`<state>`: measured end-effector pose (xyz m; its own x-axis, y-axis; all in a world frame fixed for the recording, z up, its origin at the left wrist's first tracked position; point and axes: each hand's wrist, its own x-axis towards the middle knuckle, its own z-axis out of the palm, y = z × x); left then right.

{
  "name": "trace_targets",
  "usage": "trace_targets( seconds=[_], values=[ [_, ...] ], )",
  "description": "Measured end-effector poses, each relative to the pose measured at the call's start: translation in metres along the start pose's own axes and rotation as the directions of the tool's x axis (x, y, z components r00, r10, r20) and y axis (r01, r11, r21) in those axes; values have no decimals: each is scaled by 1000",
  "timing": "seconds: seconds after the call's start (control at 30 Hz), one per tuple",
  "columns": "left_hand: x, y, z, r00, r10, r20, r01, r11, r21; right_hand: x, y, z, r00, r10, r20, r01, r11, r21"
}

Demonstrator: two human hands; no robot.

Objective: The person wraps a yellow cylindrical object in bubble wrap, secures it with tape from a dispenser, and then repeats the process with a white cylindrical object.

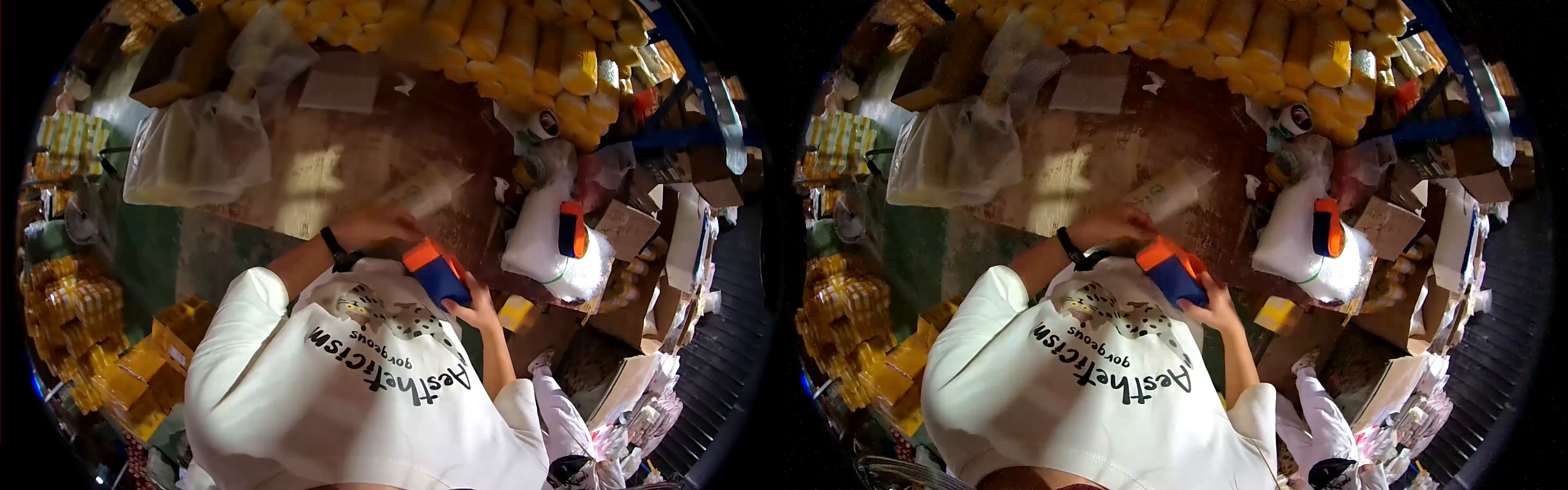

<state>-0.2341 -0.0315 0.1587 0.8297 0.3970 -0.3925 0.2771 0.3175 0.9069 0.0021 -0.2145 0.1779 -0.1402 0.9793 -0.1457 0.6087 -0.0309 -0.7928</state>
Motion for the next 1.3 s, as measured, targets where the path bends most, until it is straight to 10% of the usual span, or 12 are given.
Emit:
trace_targets(
  seconds=[0.1,0.2,0.27,0.33,0.57,0.77,0.8,0.9,0.93,1.0,1.13,1.3],
  values=[
    [10,-47,-3,993,-103,-48,83,944,-320,14,-16,4,969,241,52,-244,967,73],
    [31,-53,-22,989,88,-121,-111,974,-198,33,-12,15,983,167,-79,-164,985,48],
    [39,-38,-44,913,55,-404,-289,788,-544,42,-11,13,953,255,-164,-212,947,243],
    [60,-17,-86,829,-68,-554,-241,852,-465,44,-6,11,923,279,-264,-177,919,352],
    [90,-25,-120,874,-61,-482,238,919,315,47,39,9,912,344,-225,-297,929,219],
    [166,-203,-118,902,-31,-430,-16,994,-106,38,79,17,901,406,-151,-389,912,132],
    [141,-151,-101,965,-25,-262,89,968,235,34,88,23,889,439,-132,-416,893,169],
    [143,-156,-83,948,-35,-316,-35,976,-214,33,106,38,883,456,-109,-434,883,180],
    [140,-157,-76,888,-46,-457,121,983,137,34,110,43,888,448,-106,-428,888,169],
    [104,-99,-60,736,106,-668,504,573,646,46,106,49,875,472,-107,-457,878,140],
    [58,-84,-48,837,254,-485,185,703,687,58,124,56,865,481,-144,-484,875,17],
    [10,-102,14,757,495,-426,249,383,889,103,96,51,903,387,-188,-377,922,86]
  ],
)
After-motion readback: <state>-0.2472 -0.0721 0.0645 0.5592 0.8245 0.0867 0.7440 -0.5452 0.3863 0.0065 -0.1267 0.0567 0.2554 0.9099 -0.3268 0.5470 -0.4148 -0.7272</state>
